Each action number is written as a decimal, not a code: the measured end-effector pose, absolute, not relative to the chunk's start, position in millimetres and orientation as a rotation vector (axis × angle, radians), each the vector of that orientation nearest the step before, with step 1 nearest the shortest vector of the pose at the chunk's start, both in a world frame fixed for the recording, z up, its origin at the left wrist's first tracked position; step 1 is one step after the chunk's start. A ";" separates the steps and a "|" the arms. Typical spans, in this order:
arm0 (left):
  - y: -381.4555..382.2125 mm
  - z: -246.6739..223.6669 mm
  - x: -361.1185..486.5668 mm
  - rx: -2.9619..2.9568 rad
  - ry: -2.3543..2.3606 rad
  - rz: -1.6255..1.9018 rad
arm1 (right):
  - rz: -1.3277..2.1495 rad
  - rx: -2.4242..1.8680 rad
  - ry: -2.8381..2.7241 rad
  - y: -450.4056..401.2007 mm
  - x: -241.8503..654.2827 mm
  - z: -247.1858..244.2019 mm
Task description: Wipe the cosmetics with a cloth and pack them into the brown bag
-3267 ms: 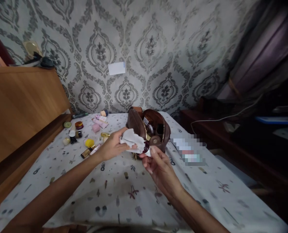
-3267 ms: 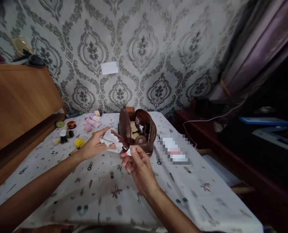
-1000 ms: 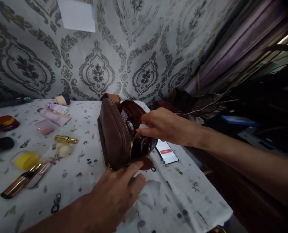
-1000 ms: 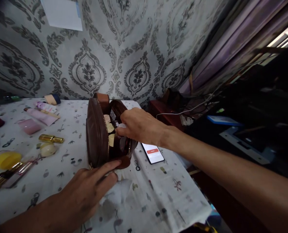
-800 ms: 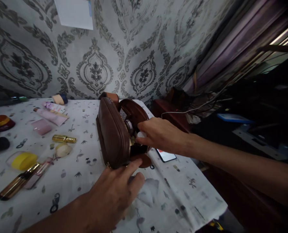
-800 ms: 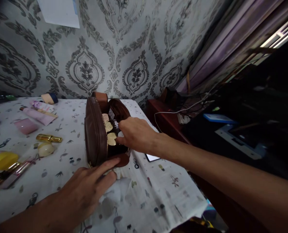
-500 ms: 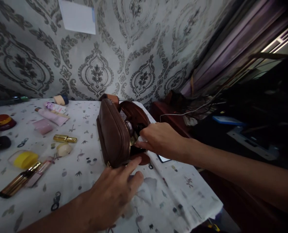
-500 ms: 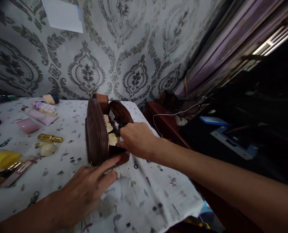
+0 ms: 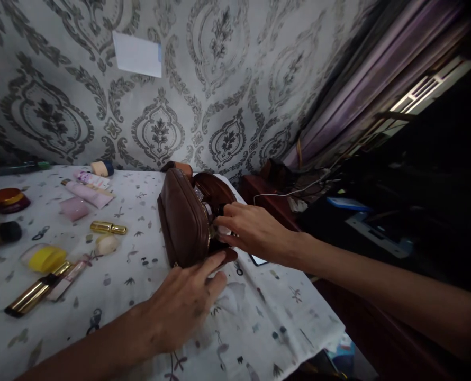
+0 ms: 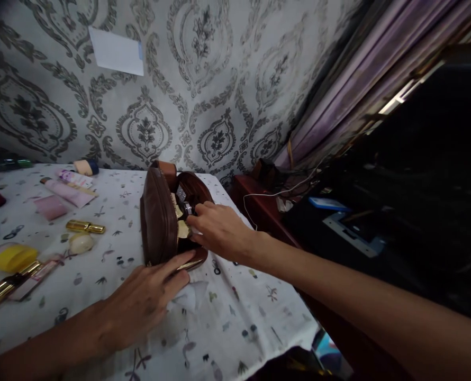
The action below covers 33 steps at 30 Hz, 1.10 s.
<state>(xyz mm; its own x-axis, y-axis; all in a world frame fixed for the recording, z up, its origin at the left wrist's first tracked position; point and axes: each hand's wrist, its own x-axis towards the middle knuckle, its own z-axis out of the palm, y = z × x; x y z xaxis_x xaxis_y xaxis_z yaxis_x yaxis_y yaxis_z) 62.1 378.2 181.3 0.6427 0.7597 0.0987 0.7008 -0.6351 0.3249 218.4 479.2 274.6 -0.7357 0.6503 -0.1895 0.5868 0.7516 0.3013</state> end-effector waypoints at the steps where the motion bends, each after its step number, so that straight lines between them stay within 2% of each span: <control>1: 378.1 181.3 62.3 2.608 1.191 0.324 | 0.305 0.932 2.668 479.7 217.8 273.4; 9: 378.3 178.1 59.2 2.606 1.198 0.349 | 0.171 1.037 2.688 495.7 226.9 271.7; 16: 379.6 177.9 57.4 2.619 1.216 0.333 | 0.258 1.009 2.547 490.6 216.7 272.8; 33: 379.9 182.0 53.0 2.675 1.289 0.279 | 0.442 0.758 2.594 483.1 222.9 277.5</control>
<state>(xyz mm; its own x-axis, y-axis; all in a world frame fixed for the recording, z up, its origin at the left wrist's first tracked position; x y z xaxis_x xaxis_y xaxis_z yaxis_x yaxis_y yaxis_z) 53.0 379.9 182.0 0.6114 0.7853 0.0979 0.7556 -0.6160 0.2228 222.9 483.1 277.5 -0.7730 0.5664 -0.2858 0.4397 0.8030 0.4022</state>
